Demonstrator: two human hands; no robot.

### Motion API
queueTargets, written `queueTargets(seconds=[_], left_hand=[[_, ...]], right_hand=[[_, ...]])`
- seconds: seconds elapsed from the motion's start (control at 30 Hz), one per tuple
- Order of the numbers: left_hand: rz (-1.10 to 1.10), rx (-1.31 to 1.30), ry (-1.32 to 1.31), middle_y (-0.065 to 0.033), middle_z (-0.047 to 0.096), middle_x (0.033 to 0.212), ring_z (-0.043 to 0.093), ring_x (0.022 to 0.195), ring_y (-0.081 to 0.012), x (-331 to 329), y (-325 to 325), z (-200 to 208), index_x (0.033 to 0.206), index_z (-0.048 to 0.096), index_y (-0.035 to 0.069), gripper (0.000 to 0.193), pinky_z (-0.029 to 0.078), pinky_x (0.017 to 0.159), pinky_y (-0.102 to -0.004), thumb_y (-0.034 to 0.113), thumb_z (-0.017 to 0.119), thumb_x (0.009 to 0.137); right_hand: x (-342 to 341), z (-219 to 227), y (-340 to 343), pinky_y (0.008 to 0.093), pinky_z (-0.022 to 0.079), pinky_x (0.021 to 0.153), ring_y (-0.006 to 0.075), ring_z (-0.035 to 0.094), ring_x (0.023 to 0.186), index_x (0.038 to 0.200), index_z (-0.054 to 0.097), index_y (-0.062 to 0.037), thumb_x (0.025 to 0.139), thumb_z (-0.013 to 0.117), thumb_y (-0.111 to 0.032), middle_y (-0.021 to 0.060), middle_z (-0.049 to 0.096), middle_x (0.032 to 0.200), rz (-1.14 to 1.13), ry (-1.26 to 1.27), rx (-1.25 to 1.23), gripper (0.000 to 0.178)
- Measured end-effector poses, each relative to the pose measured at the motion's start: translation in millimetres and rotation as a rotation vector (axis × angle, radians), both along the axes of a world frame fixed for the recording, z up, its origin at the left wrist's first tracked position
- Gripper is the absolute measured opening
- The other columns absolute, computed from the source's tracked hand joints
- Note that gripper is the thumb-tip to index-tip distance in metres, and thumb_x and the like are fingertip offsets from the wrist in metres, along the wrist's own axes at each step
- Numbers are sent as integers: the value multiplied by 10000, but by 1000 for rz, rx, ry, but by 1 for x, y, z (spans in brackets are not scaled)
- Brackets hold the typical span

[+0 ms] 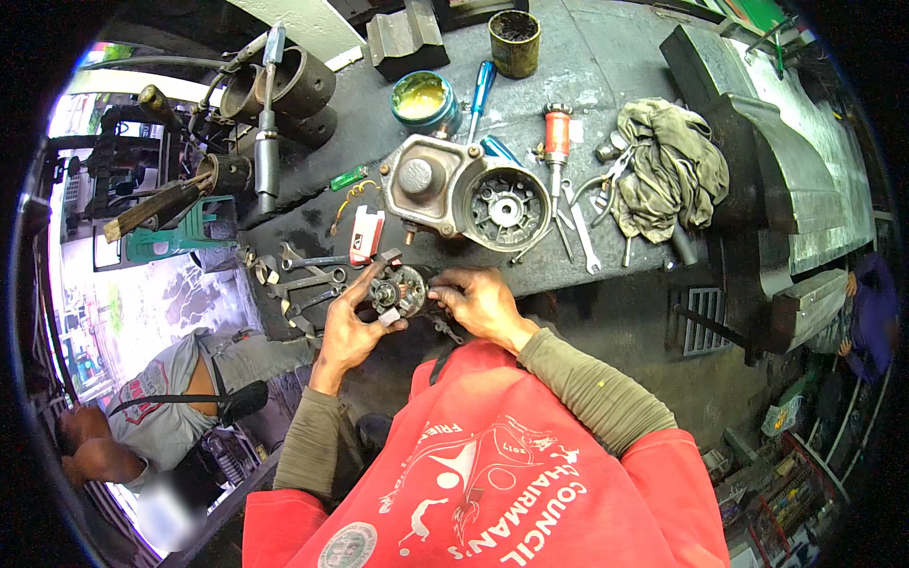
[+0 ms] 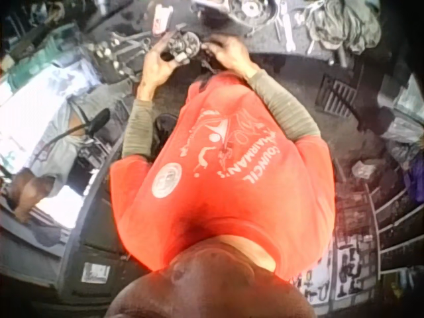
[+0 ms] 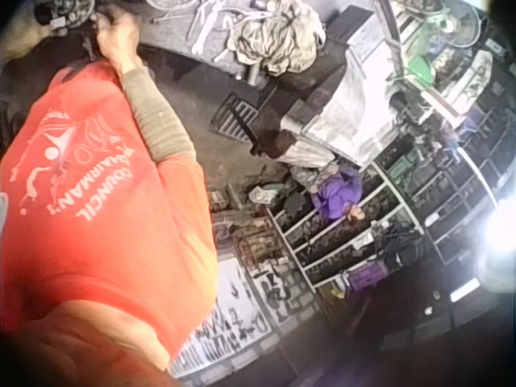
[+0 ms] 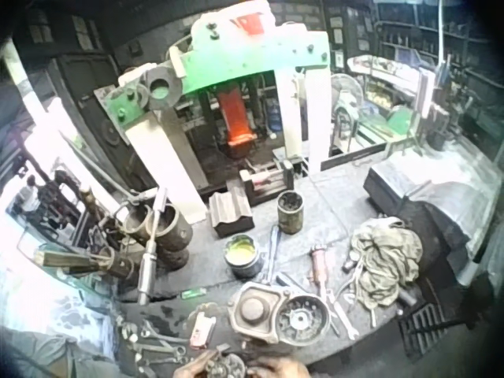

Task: The person assembles a mechanical component, likely a starter motor, by inserting small metal parts into a cylindrical housing and using a screwdriver to secure them. They then fit the assembly into a larger metal casing and continue adjusting internal components.

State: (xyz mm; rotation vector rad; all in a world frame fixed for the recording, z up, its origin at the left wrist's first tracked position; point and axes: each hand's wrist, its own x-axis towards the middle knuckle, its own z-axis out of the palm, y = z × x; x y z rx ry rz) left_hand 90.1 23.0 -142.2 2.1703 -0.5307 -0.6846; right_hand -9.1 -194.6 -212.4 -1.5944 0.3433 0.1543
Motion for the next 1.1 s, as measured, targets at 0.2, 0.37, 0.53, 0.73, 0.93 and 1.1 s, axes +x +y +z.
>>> queueTargets(seconds=[0.2, 0.37, 0.53, 0.73, 0.93, 1.1], left_hand=[[31, 2, 12, -151, 678, 1451, 641, 1309, -196, -3, -5, 0, 1530, 547, -23, 958, 486, 1127, -353, 4, 938, 656], [16, -101, 152, -131, 641, 1474, 616, 1344, -228, 4, -11, 5, 1563, 489, -5, 1022, 467, 1171, -377, 18, 952, 652], [-123, -22, -82, -172, 578, 1497, 616, 1337, -283, 10, -15, 13, 1534, 489, 33, 1048, 524, 1131, -417, 41, 996, 617], [-198, -7, -170, -209, 580, 1509, 599, 1376, -298, 9, -15, 22, 1637, 363, 66, 1165, 515, 1163, -414, 4, 973, 647], [-511, 80, -333, -179, 632, 1501, 645, 1333, -272, 28, -18, 28, 1541, 550, 36, 1039, 518, 1146, -405, 2, 980, 596], [-535, 145, -391, -162, 723, 1368, 695, 1227, -232, 29, -26, 33, 1498, 601, 13, 1052, 533, 1098, -373, -2, 1004, 525]], right_hand=[[-1, 3, 5, 416, 572, 704, 343, 766, 803, 1046, 800, -19, 927, 774, -152, 192, 771, 897, -55, -140, -136, 181], [-7, -4, 7, 440, 576, 784, 380, 763, 914, 1105, 783, -27, 913, 776, -154, 222, 767, 967, -93, -195, -98, 230], [-17, -19, 30, 476, 516, 1059, 437, 630, 1251, 1409, 632, 23, 869, 795, -111, 256, 617, 1405, -105, -244, -70, 580], [-21, -39, 53, 487, 430, 1186, 429, 524, 1409, 1487, 583, -20, 801, 876, -212, 236, 578, 1505, -221, -387, -266, 770], [-18, -44, 74, 469, 468, 1136, 428, 585, 1327, 1443, 585, 54, 750, 902, -229, 258, 622, 1434, -385, -461, -312, 813], [-15, -49, 79, 480, 488, 1119, 431, 611, 1305, 1367, 644, 73, 731, 903, -227, 277, 662, 1373, -464, -501, -321, 749]])
